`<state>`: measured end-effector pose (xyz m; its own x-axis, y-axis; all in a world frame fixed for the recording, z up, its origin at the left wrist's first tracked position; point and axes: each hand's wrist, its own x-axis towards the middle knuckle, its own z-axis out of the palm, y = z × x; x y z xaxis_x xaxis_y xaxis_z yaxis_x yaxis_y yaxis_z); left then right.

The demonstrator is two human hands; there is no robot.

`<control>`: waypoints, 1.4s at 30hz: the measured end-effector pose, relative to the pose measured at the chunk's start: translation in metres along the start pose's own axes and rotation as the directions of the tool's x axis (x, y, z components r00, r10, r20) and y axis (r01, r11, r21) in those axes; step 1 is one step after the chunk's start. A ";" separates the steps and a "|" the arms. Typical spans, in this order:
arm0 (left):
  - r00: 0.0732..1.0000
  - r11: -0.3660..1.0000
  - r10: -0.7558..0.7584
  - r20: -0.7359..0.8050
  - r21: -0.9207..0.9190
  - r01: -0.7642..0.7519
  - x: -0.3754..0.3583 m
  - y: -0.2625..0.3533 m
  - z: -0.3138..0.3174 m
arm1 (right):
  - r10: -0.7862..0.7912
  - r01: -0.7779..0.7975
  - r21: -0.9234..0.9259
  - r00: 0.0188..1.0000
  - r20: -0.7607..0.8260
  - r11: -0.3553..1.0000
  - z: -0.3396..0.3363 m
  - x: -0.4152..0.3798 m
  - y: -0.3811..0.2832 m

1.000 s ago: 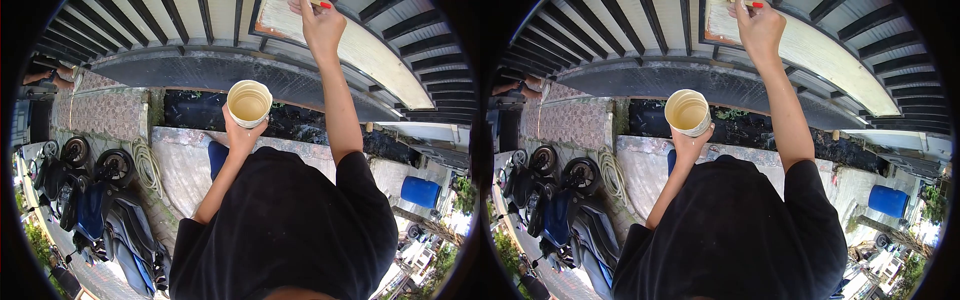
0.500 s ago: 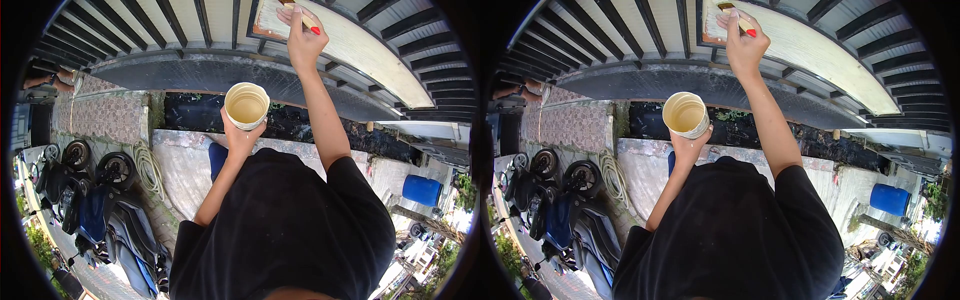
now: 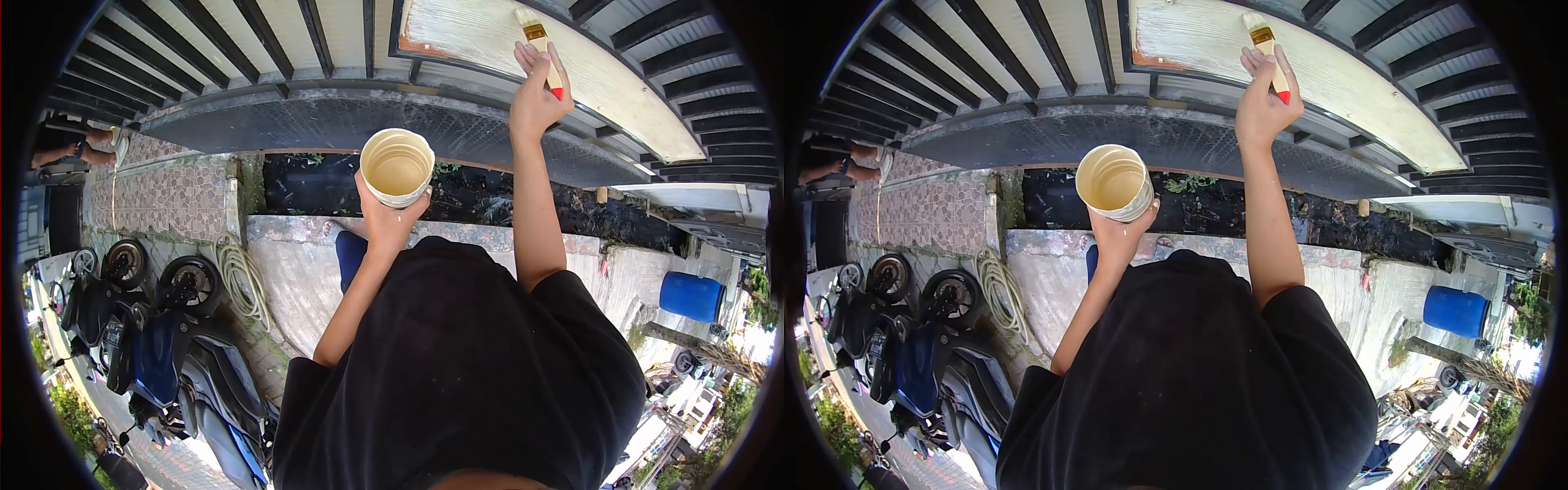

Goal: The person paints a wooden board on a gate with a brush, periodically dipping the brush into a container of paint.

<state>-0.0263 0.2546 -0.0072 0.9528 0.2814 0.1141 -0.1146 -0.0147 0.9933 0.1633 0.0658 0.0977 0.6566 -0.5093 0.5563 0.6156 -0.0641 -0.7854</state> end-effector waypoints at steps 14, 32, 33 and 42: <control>0.994 0.994 0.106 -0.019 0.009 -0.106 0.025 0.017 -0.035 | -0.465 0.738 -0.290 0.628 0.624 0.609 0.046 -0.036 0.018; 0.994 0.994 0.105 0.020 0.036 -0.106 0.046 0.037 -0.058 | -0.367 0.681 -0.343 0.672 0.643 0.647 0.035 -0.047 0.024; 0.994 0.994 0.106 0.014 0.029 -0.107 0.048 0.040 -0.058 | -0.369 0.680 -0.347 0.675 0.639 0.646 0.036 -0.041 0.024; 0.994 0.992 0.108 0.033 0.059 -0.110 0.053 0.039 -0.064 | -0.201 0.381 -0.542 0.910 0.363 0.749 0.010 -0.024 0.004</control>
<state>0.0020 0.3303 0.0361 0.9436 0.2464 0.2210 -0.2015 -0.1021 0.9742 0.1543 0.0863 0.0843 0.6318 -0.1393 0.7625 0.4753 -0.7074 -0.5231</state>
